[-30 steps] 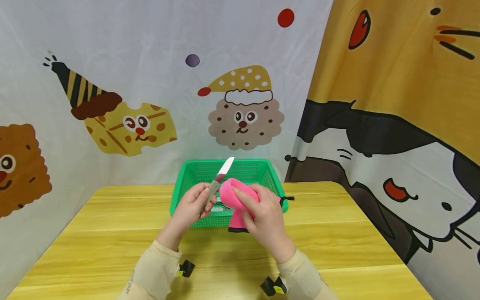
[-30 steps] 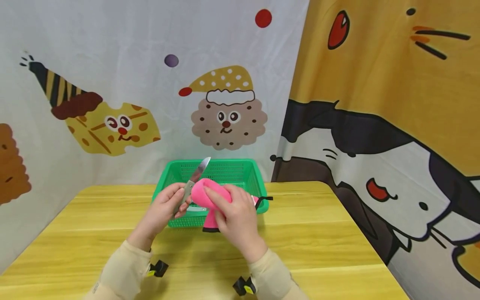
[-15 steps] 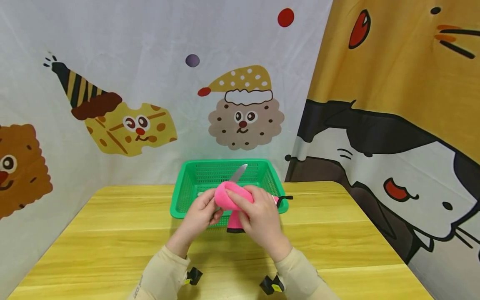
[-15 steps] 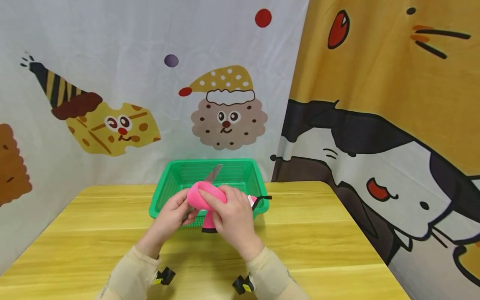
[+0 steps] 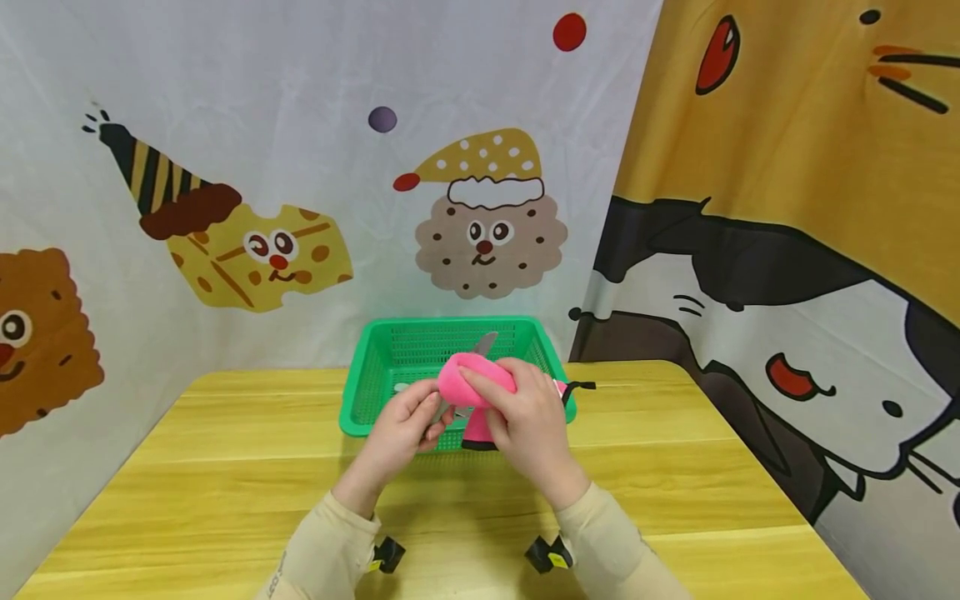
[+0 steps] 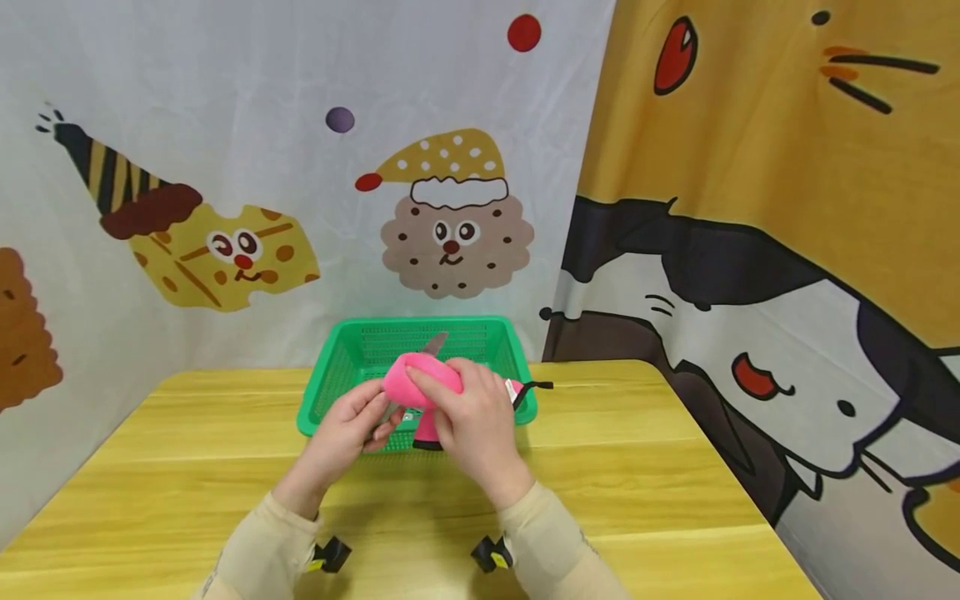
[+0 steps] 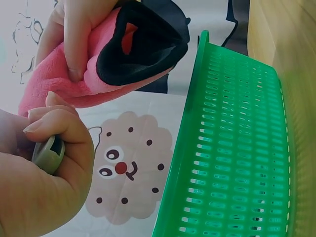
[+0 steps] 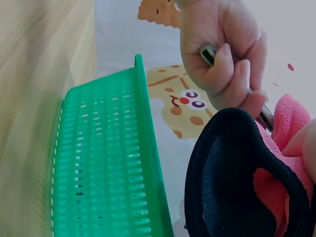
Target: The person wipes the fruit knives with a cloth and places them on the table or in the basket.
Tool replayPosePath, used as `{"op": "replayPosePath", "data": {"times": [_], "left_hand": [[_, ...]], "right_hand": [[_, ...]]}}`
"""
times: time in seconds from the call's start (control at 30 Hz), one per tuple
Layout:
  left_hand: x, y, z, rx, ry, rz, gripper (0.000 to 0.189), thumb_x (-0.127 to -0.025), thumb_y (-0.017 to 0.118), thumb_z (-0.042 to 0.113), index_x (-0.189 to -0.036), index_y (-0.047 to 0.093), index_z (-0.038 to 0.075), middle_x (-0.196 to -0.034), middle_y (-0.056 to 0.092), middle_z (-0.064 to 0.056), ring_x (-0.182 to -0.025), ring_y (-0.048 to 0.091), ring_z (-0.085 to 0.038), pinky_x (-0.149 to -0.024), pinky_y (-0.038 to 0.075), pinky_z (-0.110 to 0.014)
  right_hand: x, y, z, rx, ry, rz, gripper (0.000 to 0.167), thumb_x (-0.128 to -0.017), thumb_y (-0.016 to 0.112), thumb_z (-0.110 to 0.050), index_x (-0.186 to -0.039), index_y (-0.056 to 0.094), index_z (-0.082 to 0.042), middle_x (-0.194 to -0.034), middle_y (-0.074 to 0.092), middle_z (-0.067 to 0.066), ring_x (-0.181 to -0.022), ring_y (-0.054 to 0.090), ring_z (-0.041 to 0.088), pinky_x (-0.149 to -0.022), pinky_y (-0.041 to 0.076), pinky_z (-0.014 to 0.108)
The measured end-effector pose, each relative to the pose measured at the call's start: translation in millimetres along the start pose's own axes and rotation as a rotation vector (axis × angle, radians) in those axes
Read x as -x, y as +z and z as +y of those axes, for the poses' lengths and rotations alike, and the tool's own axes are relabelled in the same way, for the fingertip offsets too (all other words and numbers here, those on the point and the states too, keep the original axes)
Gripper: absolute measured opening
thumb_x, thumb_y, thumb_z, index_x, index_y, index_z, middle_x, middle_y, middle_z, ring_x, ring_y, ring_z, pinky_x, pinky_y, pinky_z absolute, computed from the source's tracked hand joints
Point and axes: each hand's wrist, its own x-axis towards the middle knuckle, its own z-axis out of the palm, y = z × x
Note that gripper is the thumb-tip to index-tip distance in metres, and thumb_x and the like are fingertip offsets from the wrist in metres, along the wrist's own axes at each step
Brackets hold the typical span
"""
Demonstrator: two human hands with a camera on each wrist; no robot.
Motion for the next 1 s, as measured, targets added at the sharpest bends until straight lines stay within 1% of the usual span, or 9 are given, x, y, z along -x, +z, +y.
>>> {"op": "replayPosePath", "data": {"times": [0.13,0.27,0.5,0.6,0.73,0.87,1.0], "left_hand": [[0.7,1.1,1.6,0.013,-0.017,0.003,0.031,-0.110,0.034,0.014,-0.122,0.050,-0.010,-0.082,0.048,-0.011,-0.058,0.038,-0.007,-0.048,0.030,-0.019],[0.9,1.7,1.7,0.007,-0.024,0.000,0.033,-0.110,0.034,0.014,-0.122,0.050,-0.011,-0.081,0.049,-0.010,-0.059,0.039,-0.007,-0.048,0.032,-0.019],[1.5,2.0,-1.5,0.011,0.005,-0.022,0.031,-0.110,0.035,0.015,-0.117,0.051,-0.010,-0.080,0.049,-0.008,-0.057,0.038,-0.007,-0.046,0.031,-0.023],[1.7,2.3,-2.6,0.017,0.012,-0.024,0.030,-0.110,0.035,0.015,-0.117,0.051,-0.010,-0.079,0.049,-0.007,-0.057,0.038,-0.007,-0.045,0.031,-0.023],[2.1,2.7,-3.8,0.023,-0.002,-0.020,0.030,-0.109,0.036,0.015,-0.119,0.050,-0.011,-0.080,0.049,-0.008,-0.057,0.039,-0.007,-0.046,0.032,-0.021],[2.5,2.7,-4.1,0.032,-0.012,-0.016,0.031,-0.110,0.036,0.016,-0.120,0.050,-0.010,-0.081,0.050,-0.008,-0.058,0.039,-0.007,-0.047,0.033,-0.019],[2.6,2.5,-3.0,0.043,-0.018,-0.013,0.032,-0.109,0.037,0.017,-0.122,0.051,-0.009,-0.082,0.051,-0.007,-0.058,0.040,-0.007,-0.046,0.032,-0.021]], "right_hand": [[-3.8,-3,6,0.014,0.020,0.007,0.054,-0.081,0.067,0.002,-0.127,0.068,-0.026,-0.106,0.062,0.016,-0.095,0.060,0.031,-0.078,0.051,0.045],[-7.2,-7,12,0.027,0.039,0.021,0.055,-0.080,0.066,0.003,-0.126,0.068,-0.026,-0.107,0.062,0.016,-0.093,0.059,0.032,-0.074,0.051,0.045],[-11.3,-12,24,0.054,0.064,0.054,0.052,-0.080,0.068,0.002,-0.125,0.069,-0.024,-0.105,0.062,0.015,-0.089,0.059,0.033,-0.071,0.050,0.047],[-12.7,-14,27,0.066,0.072,0.066,0.051,-0.079,0.068,0.003,-0.124,0.070,-0.023,-0.105,0.062,0.016,-0.089,0.060,0.035,-0.071,0.049,0.050],[-13.9,-18,31,0.088,0.094,0.072,0.050,-0.078,0.068,0.003,-0.122,0.071,-0.020,-0.105,0.062,0.018,-0.092,0.060,0.037,-0.073,0.049,0.053],[-14.9,-24,33,0.102,0.134,0.083,0.049,-0.078,0.068,0.004,-0.122,0.072,-0.017,-0.105,0.061,0.019,-0.092,0.059,0.038,-0.073,0.048,0.053],[-16.6,-30,34,0.102,0.166,0.101,0.050,-0.079,0.067,0.003,-0.124,0.071,-0.018,-0.106,0.060,0.019,-0.093,0.058,0.037,-0.075,0.047,0.052]]}}
